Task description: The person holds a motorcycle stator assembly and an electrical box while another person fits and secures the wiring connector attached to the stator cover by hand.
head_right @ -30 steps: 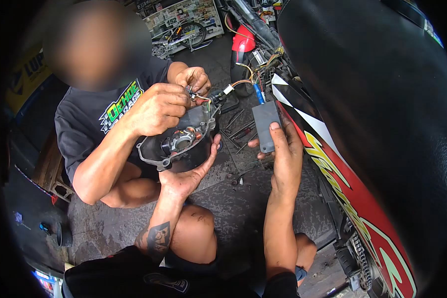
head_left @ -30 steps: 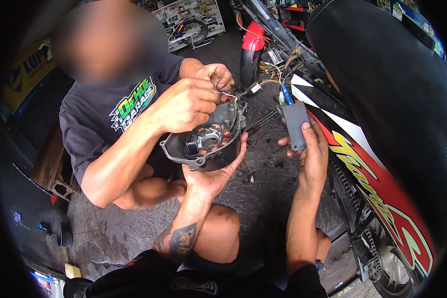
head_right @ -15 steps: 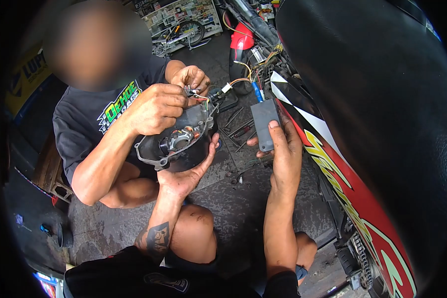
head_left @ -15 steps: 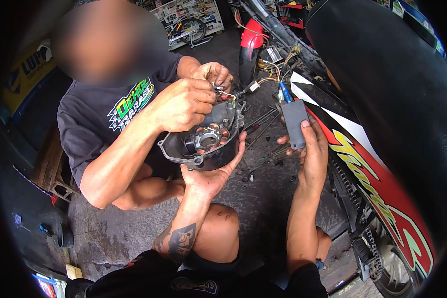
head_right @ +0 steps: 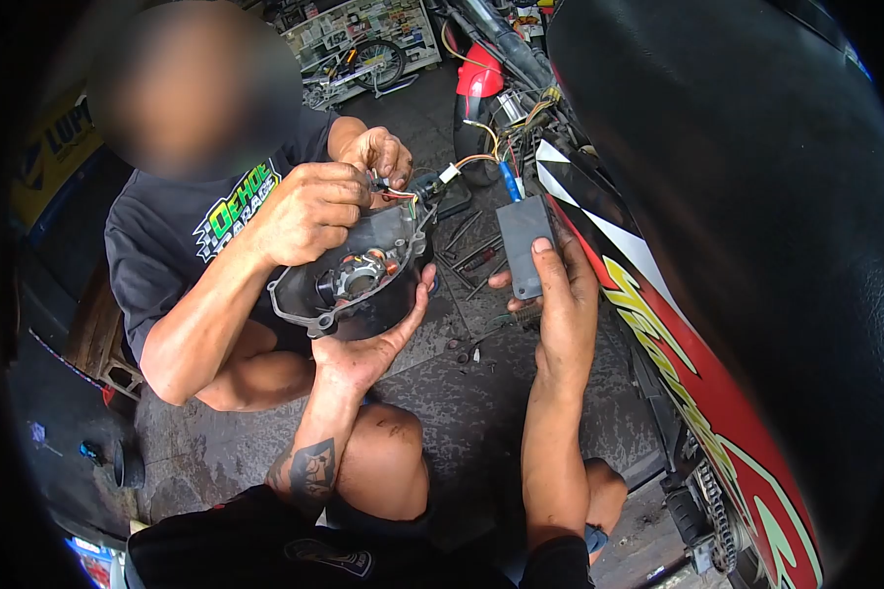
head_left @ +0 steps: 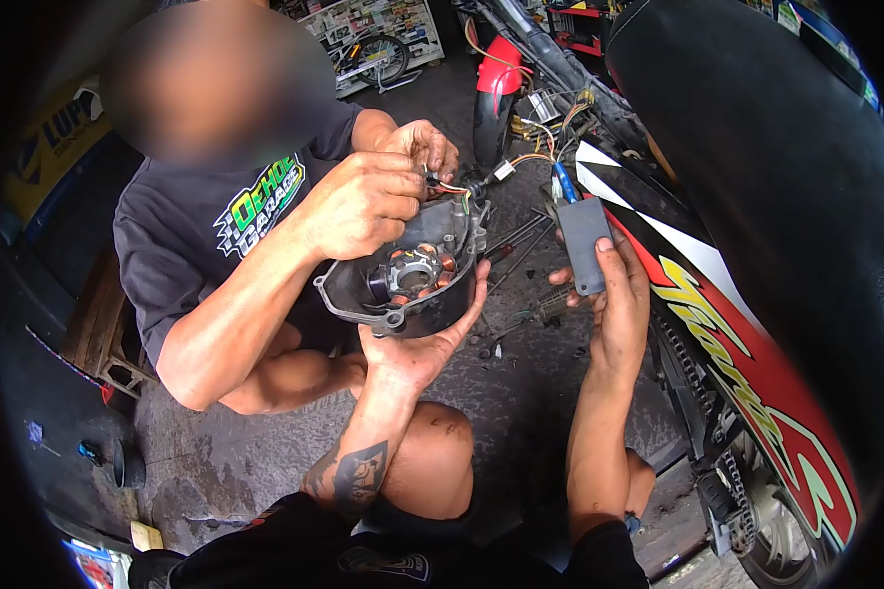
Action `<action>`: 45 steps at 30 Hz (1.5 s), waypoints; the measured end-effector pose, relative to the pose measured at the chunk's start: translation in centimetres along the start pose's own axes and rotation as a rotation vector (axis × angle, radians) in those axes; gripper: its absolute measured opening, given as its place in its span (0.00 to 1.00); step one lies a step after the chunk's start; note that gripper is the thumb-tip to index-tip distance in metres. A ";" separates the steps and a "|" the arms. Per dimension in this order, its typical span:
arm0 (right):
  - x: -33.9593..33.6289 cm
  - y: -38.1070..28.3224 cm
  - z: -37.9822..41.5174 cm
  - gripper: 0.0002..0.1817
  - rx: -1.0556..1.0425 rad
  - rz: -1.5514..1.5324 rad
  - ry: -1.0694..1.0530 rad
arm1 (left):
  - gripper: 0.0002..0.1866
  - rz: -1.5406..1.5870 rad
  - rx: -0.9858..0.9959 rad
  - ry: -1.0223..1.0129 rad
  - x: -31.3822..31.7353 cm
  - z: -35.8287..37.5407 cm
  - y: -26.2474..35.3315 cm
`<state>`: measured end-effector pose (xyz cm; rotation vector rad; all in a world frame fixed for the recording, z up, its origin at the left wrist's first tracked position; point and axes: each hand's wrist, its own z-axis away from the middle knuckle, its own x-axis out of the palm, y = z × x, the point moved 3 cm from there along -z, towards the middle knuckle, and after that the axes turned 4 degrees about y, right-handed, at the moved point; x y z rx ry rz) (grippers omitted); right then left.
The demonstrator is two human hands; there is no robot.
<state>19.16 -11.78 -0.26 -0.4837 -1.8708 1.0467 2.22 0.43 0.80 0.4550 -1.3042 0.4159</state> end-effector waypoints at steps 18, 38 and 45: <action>0.2 -0.3 0.1 0.28 -0.012 0.008 0.005 | 0.39 0.007 -0.024 0.011 0.1 0.1 -0.1; 0.2 -0.4 0.1 0.27 -0.006 0.008 -0.001 | 0.39 0.022 -0.033 0.007 -0.2 0.0 0.0; 0.1 -0.3 0.0 0.27 -0.007 0.003 -0.006 | 0.39 0.024 -0.031 0.019 -0.2 -0.1 0.0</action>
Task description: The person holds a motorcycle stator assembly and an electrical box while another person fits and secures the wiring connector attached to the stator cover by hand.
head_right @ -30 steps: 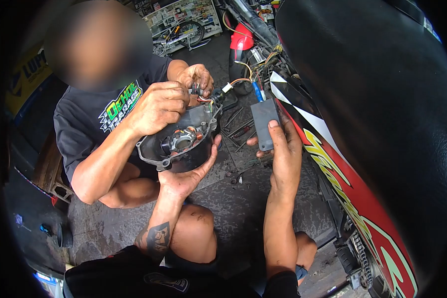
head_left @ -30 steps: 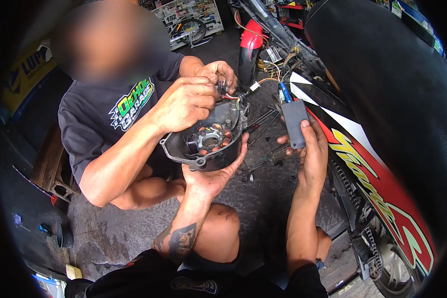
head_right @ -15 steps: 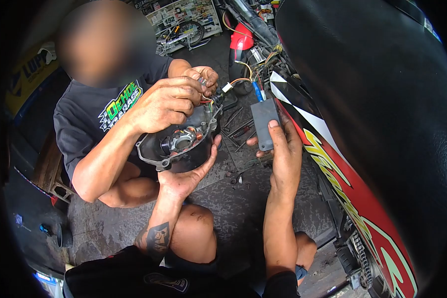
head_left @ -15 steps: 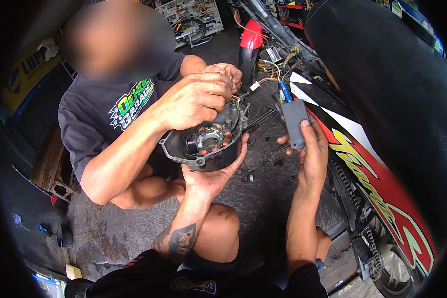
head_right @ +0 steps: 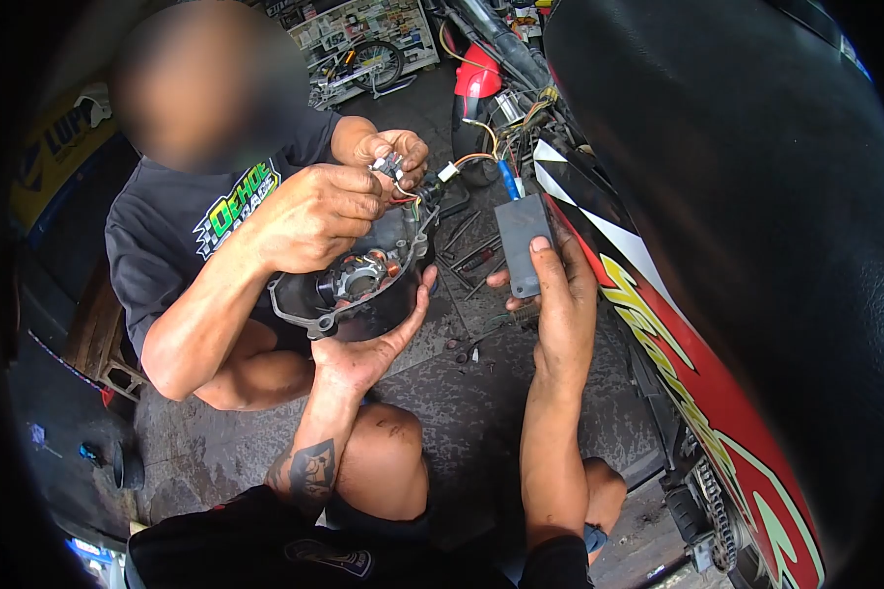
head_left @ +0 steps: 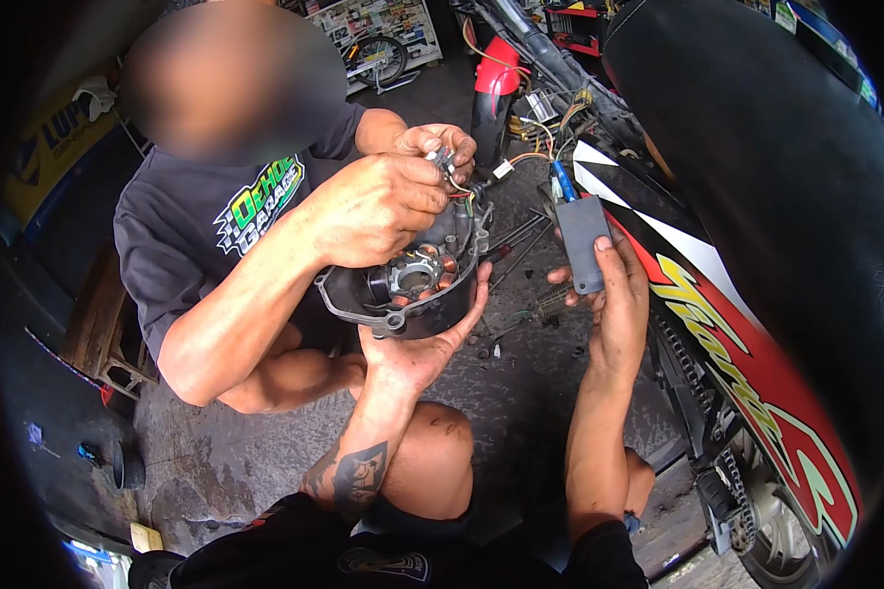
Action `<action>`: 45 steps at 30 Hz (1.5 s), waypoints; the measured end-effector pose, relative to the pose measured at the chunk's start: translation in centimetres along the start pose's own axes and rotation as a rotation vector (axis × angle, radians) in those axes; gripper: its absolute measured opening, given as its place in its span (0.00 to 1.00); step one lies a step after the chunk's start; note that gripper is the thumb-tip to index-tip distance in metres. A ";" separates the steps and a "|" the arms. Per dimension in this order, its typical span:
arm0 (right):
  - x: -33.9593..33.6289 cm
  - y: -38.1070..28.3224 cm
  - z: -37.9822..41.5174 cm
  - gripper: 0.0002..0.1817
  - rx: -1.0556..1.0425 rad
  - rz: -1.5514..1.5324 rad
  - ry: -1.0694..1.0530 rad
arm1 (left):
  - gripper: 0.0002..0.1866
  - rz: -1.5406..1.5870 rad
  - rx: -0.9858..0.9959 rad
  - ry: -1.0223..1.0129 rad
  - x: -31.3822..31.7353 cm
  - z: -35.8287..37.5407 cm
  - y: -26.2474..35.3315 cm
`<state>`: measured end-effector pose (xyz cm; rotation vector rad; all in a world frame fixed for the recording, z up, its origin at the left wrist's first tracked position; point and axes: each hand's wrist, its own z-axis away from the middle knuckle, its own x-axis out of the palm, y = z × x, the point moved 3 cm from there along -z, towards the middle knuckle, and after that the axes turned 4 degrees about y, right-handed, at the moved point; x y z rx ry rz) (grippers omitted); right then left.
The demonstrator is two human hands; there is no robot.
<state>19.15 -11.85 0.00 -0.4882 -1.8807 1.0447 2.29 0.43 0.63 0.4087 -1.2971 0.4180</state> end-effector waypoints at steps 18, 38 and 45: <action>0.2 -0.2 0.2 0.23 -0.012 -0.014 0.020 | 0.39 -0.003 0.007 0.012 0.2 0.1 -0.1; 0.1 -0.2 0.1 0.28 -0.005 0.004 -0.001 | 0.39 -0.044 0.028 0.009 0.2 0.3 -0.1; 0.1 -0.2 0.2 0.28 0.001 -0.007 0.001 | 0.39 -0.075 0.010 -0.028 0.3 0.3 -0.2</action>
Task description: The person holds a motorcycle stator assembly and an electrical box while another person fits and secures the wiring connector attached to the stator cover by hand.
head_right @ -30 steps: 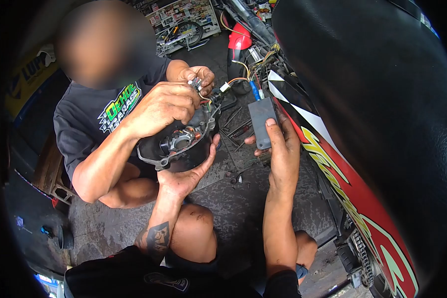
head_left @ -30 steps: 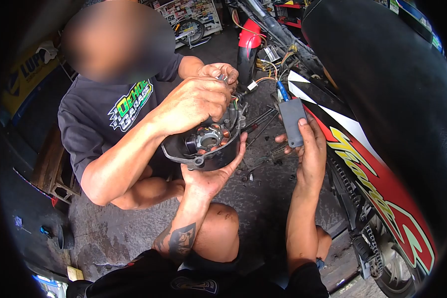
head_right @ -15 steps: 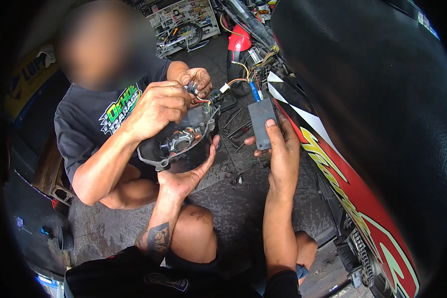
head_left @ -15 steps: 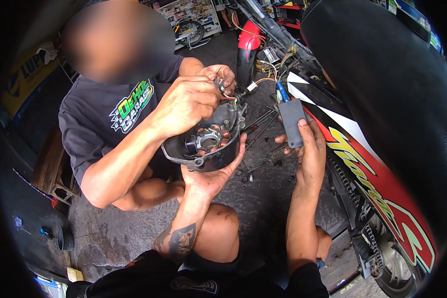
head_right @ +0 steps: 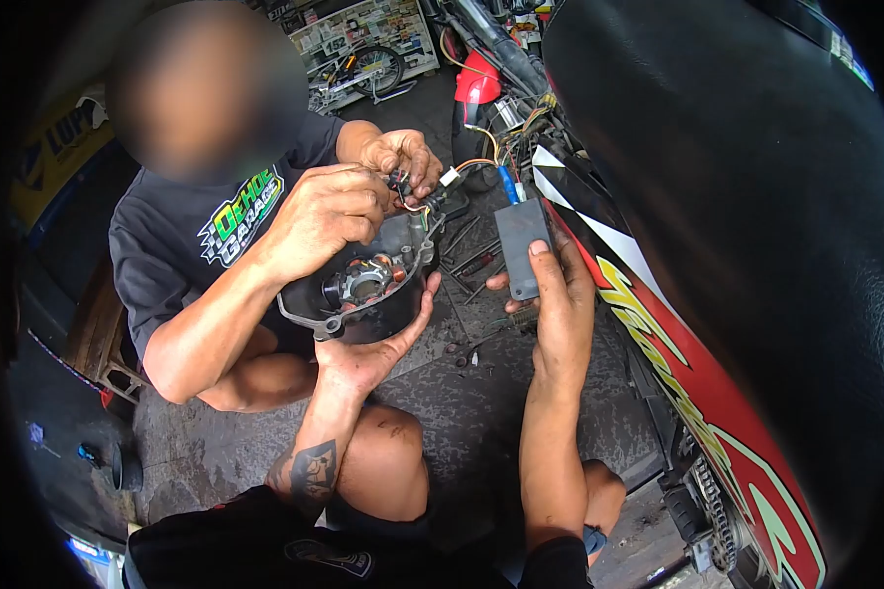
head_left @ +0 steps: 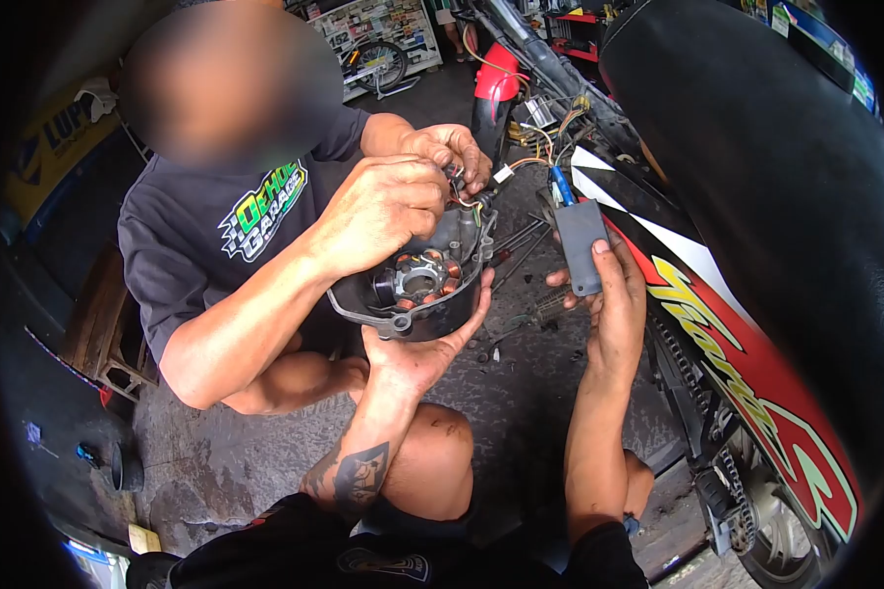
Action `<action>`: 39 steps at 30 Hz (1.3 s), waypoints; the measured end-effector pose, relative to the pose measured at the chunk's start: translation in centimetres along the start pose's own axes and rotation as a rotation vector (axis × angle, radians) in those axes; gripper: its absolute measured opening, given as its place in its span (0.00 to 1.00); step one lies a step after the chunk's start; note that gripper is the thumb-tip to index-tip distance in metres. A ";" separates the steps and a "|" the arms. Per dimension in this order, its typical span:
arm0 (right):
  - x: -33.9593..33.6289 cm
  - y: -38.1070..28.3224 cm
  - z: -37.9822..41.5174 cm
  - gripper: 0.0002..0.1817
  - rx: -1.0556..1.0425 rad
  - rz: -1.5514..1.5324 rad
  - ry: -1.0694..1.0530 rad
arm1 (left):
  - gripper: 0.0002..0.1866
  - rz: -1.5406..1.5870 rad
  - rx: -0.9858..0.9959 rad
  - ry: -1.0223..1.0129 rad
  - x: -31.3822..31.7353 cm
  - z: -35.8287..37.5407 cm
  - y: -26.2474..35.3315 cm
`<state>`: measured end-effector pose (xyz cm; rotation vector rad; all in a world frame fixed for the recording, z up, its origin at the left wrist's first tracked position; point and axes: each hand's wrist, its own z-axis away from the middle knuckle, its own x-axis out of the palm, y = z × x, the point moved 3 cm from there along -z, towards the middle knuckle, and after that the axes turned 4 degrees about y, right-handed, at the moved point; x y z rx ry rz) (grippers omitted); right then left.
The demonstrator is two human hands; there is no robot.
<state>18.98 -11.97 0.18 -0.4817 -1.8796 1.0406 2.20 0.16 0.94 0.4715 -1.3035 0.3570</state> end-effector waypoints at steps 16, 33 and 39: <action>0.2 -0.1 0.0 0.26 0.003 0.010 0.008 | 0.42 -0.026 -0.035 -0.015 -0.1 -0.2 0.0; 0.4 -0.2 0.1 0.26 -0.008 -0.008 0.036 | 0.44 -0.038 -0.039 0.002 -0.1 -0.1 -0.2; 0.3 -0.1 0.1 0.26 -0.004 -0.015 0.020 | 0.43 -0.019 -0.025 0.032 -0.2 -0.1 -0.1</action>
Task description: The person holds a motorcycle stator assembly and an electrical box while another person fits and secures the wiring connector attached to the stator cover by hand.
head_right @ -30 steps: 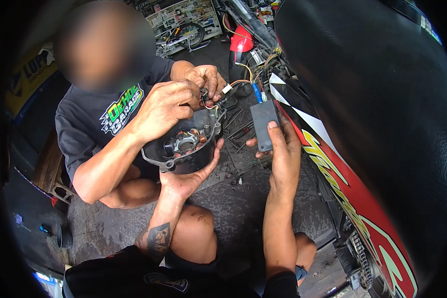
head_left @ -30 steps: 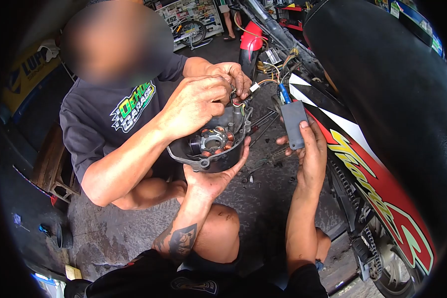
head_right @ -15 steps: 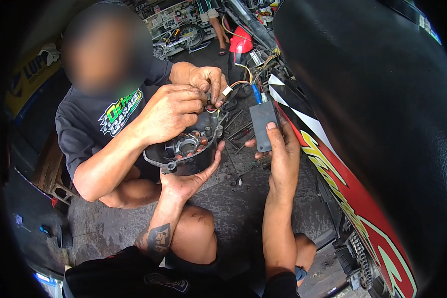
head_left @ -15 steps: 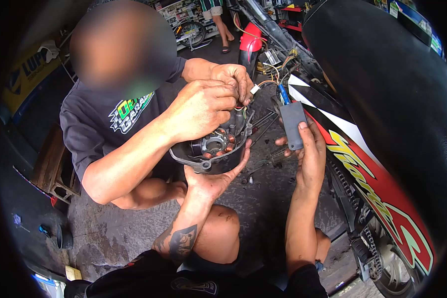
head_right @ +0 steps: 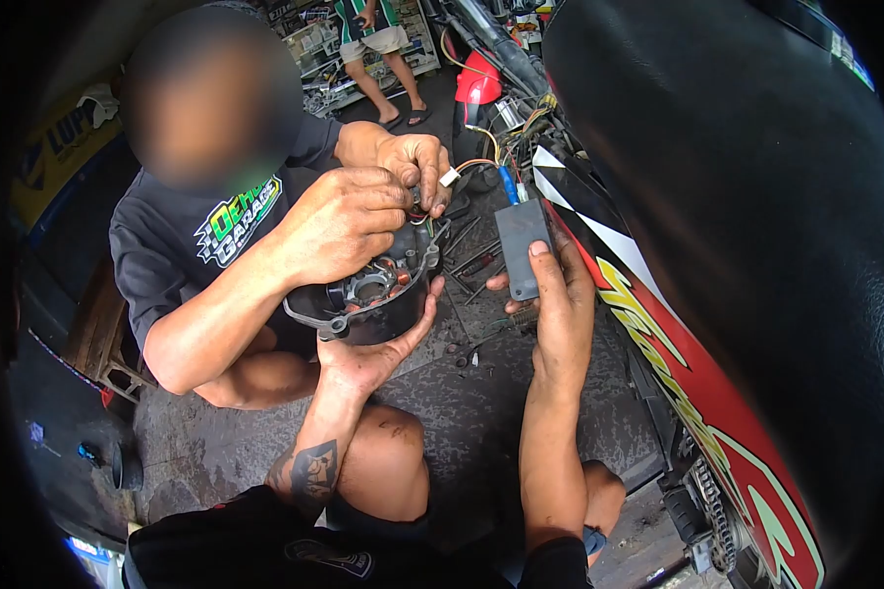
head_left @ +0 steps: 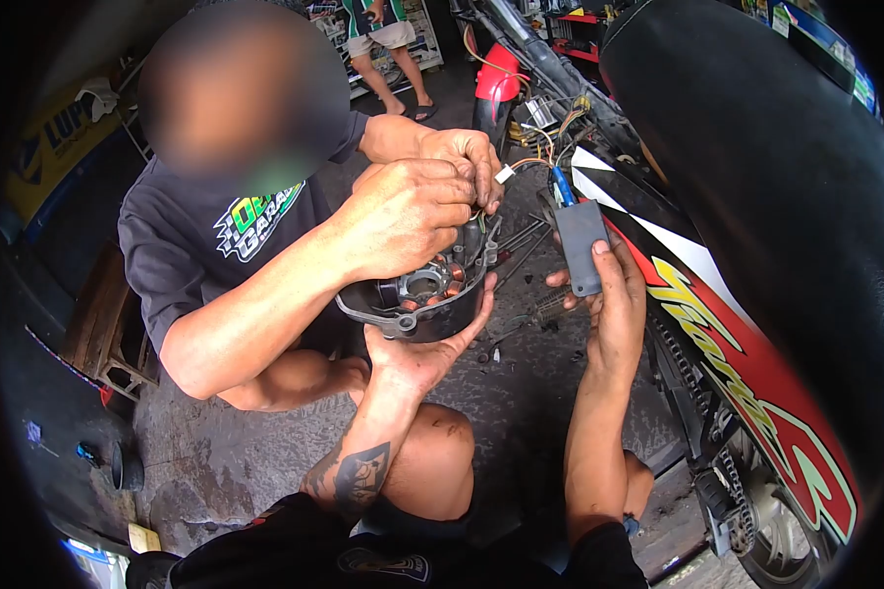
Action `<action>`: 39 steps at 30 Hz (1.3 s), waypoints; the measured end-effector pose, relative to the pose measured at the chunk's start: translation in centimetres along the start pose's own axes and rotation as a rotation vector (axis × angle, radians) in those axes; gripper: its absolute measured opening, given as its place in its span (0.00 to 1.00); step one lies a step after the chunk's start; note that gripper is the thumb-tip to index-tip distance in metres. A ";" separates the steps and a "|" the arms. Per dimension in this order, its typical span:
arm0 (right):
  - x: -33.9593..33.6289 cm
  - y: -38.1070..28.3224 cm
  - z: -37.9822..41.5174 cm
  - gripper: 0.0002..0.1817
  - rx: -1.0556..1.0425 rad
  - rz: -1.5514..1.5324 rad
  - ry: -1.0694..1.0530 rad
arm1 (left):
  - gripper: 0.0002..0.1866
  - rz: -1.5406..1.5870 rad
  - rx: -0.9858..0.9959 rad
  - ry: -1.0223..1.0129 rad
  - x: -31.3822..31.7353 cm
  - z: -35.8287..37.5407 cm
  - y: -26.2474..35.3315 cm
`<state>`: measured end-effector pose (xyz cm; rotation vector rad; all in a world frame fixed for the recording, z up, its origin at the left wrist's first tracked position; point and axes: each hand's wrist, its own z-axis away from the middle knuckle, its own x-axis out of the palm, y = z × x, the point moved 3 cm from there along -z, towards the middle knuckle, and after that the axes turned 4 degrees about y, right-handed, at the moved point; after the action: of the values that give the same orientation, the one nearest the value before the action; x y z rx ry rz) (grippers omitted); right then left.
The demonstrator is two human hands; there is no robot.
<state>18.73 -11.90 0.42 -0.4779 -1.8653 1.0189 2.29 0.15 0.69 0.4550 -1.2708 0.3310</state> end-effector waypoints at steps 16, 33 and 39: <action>-0.3 0.2 0.0 0.27 0.010 0.029 -0.014 | 0.44 0.021 0.003 0.015 -0.1 -0.1 0.0; -0.1 0.2 0.0 0.27 -0.008 0.029 -0.012 | 0.46 0.027 -0.013 0.029 0.1 0.2 -0.1; -0.2 0.2 -0.1 0.26 -0.007 0.023 -0.017 | 0.46 0.019 -0.005 0.014 0.0 0.2 -0.1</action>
<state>18.87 -11.85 0.18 -0.4971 -1.8825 1.0347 2.15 -0.01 0.74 0.4363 -1.2631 0.3464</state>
